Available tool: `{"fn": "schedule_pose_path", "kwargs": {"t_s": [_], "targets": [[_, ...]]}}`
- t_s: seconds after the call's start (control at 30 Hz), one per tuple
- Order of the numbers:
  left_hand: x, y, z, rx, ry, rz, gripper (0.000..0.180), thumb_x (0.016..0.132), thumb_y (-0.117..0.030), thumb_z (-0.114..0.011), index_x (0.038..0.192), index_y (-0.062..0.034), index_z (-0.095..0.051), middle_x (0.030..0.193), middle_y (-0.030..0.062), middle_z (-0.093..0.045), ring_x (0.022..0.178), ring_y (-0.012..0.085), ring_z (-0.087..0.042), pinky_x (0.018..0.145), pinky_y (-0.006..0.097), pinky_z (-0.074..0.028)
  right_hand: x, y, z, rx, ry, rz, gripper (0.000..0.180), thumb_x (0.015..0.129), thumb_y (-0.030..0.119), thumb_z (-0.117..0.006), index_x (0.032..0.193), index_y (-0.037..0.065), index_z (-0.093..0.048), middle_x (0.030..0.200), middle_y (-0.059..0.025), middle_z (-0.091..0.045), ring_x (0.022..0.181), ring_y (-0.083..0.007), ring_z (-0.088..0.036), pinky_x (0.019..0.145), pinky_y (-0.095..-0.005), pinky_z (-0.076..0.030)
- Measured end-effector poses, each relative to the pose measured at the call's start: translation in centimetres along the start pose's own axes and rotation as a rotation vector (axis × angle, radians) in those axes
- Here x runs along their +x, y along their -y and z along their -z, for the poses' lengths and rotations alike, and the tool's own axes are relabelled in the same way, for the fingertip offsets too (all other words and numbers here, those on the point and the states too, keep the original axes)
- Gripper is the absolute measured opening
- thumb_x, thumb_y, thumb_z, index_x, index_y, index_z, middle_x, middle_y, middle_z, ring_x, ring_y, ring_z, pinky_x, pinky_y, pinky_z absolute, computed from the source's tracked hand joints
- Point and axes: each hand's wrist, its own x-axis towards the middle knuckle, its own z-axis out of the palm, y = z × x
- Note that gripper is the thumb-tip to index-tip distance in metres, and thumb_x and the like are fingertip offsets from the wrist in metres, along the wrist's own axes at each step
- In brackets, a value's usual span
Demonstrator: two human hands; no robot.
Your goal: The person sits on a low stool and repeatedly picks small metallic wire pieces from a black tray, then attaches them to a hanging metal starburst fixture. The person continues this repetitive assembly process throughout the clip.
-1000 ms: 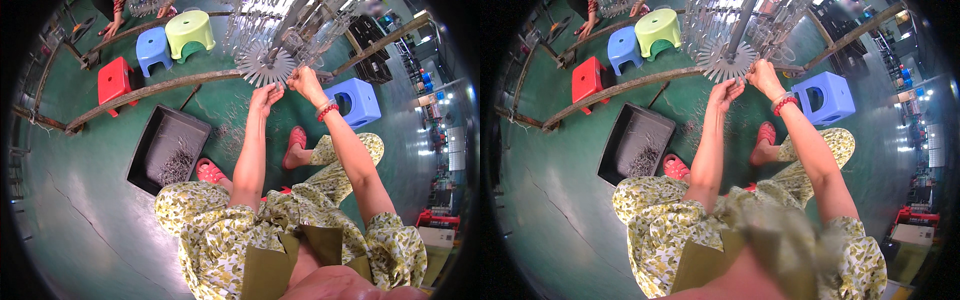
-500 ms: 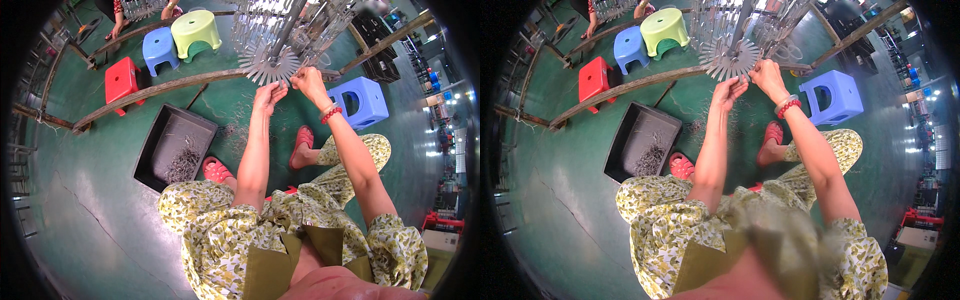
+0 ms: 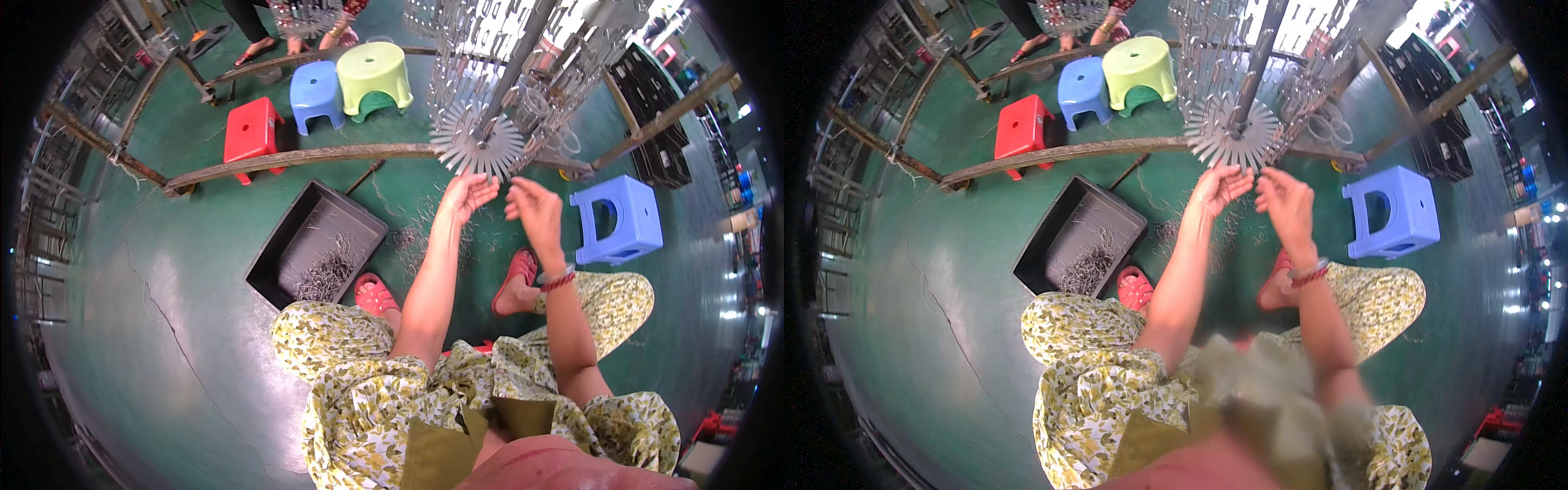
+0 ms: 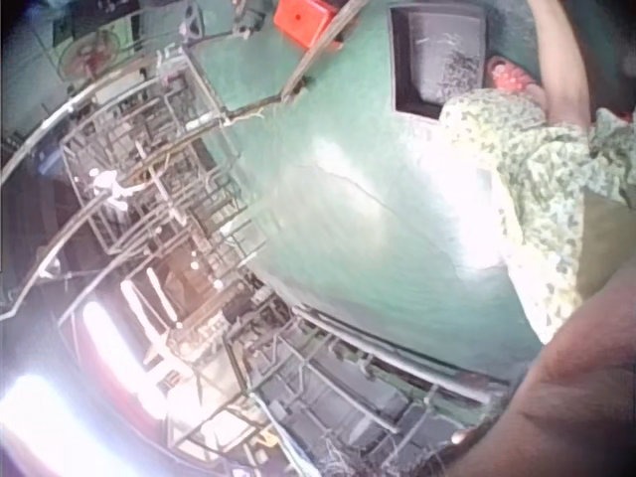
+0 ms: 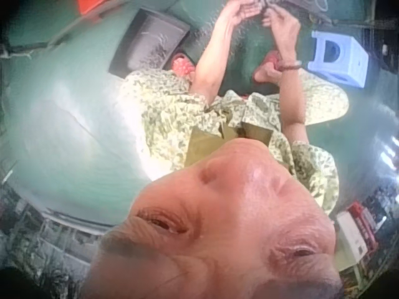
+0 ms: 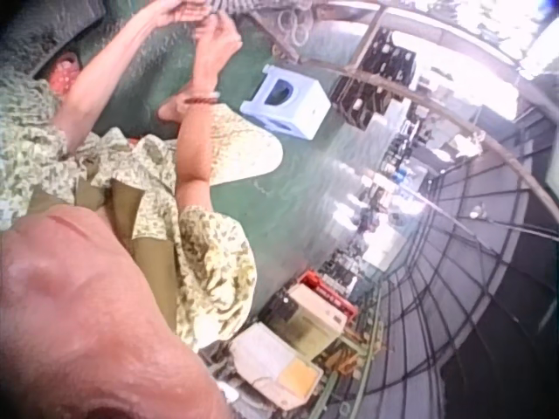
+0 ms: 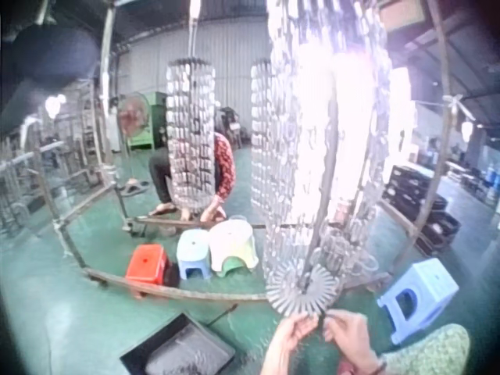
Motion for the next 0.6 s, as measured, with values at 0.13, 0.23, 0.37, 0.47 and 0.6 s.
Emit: {"fn": "schedule_pose_path", "kwargs": {"t_s": [0.13,0.23,0.37,0.47,0.6], "targets": [[-1.0,-1.0,0.1,0.094,0.162,0.008,0.032,0.086,-0.010,-0.050,0.117,-0.0076,-0.044,0.081,0.0137,-0.064,0.064,0.0215,-0.063,0.055,0.035,-0.054,0.6,2.3,-4.0,0.206,0.076,-0.092,0.046,0.083,0.012,-0.064,0.121,-0.008,-0.049,0.065,-0.0065,-0.062,0.045,-0.0067,-0.052,0.037,-0.0226,-0.040],[0.5,-0.1,2.8,-0.035,0.247,-0.019,0.026,0.091,-0.021,-0.047,0.115,-0.0089,-0.048,0.083,0.0077,-0.064,0.062,0.0171,-0.061,0.054,0.035,-0.053,2.7,1.8,-7.4,0.127,-0.029,-0.029,0.046,0.081,0.015,-0.068,0.117,-0.008,-0.053,0.060,-0.0033,-0.060,0.042,-0.0043,-0.047,0.038,-0.0205,-0.034],[0.1,0.8,1.2,-0.053,0.085,-0.105,0.025,0.092,-0.018,-0.048,0.115,-0.0089,-0.052,0.100,0.0048,-0.061,0.084,0.0163,-0.062,0.071,0.033,-0.054,3.8,1.5,-8.6,0.041,-0.172,0.023,0.035,0.076,0.022,-0.072,0.097,-0.004,-0.063,0.057,-0.0086,-0.062,0.043,-0.0094,-0.054,0.043,-0.0253,-0.040],[0.6,1.1,1.8,-0.164,0.114,-0.132,0.030,0.091,-0.009,-0.046,0.121,-0.0070,-0.049,0.109,0.0062,-0.059,0.095,0.0178,-0.060,0.082,0.030,-0.051,3.7,2.1,-8.3,0.044,-0.176,-0.019,0.032,0.076,0.019,-0.071,0.095,-0.005,-0.063,0.057,-0.0087,-0.062,0.048,-0.0119,-0.057,0.046,-0.0269,-0.043],[1.9,2.1,2.1,-0.220,0.076,-0.206,0.037,0.090,-0.003,-0.042,0.127,-0.0032,-0.043,0.113,0.0093,-0.058,0.101,0.0188,-0.058,0.088,0.031,-0.048,3.9,-0.9,-8.3,-0.029,-0.254,0.184,0.021,0.083,0.016,-0.063,0.092,-0.003,-0.063,0.070,-0.0082,-0.065,0.063,-0.0084,-0.057,0.055,-0.0263,-0.046]]}}
